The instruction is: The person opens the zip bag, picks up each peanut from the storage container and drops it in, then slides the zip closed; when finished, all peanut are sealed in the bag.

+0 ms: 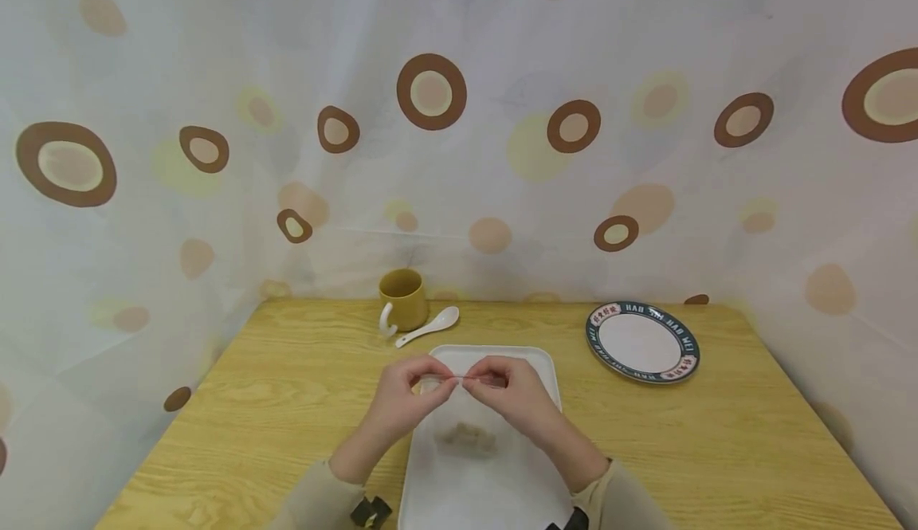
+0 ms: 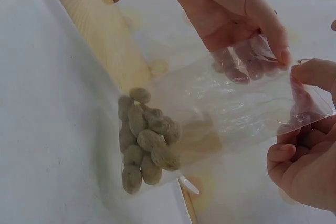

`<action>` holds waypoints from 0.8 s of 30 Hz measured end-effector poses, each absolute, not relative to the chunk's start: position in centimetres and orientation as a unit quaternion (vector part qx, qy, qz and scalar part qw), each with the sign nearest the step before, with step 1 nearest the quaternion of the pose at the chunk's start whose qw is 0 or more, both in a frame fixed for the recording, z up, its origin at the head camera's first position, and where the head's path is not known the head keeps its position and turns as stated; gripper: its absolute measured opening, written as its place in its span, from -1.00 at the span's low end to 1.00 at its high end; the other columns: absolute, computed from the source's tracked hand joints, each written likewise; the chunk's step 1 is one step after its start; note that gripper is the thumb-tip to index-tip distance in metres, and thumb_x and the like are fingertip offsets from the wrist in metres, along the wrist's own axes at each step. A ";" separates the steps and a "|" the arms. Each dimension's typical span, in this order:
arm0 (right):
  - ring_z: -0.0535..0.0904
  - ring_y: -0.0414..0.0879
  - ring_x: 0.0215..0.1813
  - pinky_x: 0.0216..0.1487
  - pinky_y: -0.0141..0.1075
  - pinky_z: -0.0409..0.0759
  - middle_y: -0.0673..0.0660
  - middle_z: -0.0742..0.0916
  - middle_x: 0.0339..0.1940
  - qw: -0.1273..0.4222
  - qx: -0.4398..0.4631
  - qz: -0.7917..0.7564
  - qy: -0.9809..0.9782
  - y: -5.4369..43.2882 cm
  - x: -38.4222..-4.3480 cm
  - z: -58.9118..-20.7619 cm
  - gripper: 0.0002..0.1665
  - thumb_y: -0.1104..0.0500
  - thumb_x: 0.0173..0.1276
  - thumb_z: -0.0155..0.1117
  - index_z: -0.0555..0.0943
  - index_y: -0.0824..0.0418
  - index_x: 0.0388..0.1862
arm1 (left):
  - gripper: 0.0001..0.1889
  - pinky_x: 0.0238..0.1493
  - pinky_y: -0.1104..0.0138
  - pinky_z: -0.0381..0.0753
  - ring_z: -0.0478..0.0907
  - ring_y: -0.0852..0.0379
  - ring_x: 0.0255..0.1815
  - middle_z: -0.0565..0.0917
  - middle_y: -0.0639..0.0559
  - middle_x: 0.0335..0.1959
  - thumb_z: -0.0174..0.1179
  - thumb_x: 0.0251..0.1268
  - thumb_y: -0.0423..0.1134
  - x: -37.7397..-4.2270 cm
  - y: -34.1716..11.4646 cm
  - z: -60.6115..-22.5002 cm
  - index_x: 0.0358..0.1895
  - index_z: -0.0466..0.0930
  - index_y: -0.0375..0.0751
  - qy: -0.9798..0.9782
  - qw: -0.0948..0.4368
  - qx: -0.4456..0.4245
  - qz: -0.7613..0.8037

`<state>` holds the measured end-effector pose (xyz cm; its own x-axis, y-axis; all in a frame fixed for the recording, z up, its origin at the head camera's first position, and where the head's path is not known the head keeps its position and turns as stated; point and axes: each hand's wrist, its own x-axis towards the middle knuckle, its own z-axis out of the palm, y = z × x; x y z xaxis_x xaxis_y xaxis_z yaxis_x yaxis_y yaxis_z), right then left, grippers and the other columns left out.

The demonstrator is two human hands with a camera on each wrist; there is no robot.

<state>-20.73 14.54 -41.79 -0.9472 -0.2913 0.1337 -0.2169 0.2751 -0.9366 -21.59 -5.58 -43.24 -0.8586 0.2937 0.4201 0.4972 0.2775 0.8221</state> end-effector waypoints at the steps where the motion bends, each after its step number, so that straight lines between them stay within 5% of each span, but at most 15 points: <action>1: 0.62 -0.22 -0.32 -0.25 -0.37 0.61 0.25 0.73 -0.27 0.029 -0.166 -0.577 0.799 14.5 -20.7 -41.8 -0.75 0.20 0.36 0.34 0.66 0.42 -0.20 | -0.95 -0.02 0.13 0.65 0.66 0.19 -0.26 0.76 0.05 -0.36 0.34 0.26 -0.28 -21.6 -5.6 -43.2 -0.35 0.76 -0.12 -0.794 0.094 -0.251 -0.545; 9: 0.59 -0.20 -0.19 -0.07 -0.32 0.59 0.13 0.74 -0.24 0.002 -0.159 -0.536 0.829 14.1 -20.4 -41.7 -0.86 0.18 0.39 0.30 0.68 0.26 -0.21 | -0.92 -0.11 0.29 0.65 0.64 0.24 -0.30 0.77 0.06 -0.39 0.35 0.26 -0.25 -21.5 -5.4 -43.0 -0.36 0.77 -0.13 -0.802 0.098 -0.254 -0.532; 18: 0.40 -0.31 -0.44 -0.41 -0.40 0.40 -0.09 0.68 -0.47 -0.096 -0.167 -0.451 0.872 14.4 -20.1 -42.0 -0.94 0.19 0.29 0.40 0.71 0.09 -0.39 | -0.84 -0.40 0.48 0.53 0.61 0.30 -0.47 0.76 0.07 -0.50 0.43 0.15 -0.13 -21.0 -5.2 -42.4 -0.46 0.78 -0.11 -0.828 0.108 -0.216 -0.507; 24: 0.41 -0.25 -0.49 -0.46 -0.40 0.41 -0.06 0.70 -0.49 -0.083 -0.102 -0.460 0.878 15.5 -20.2 -42.4 -0.88 0.11 0.23 0.47 0.71 0.06 -0.47 | -0.78 -0.53 0.45 0.42 0.46 0.32 -0.61 0.75 -0.02 -0.53 0.49 0.07 -0.13 -21.0 -5.9 -42.2 -0.55 0.74 -0.17 -0.808 0.054 -0.168 -0.563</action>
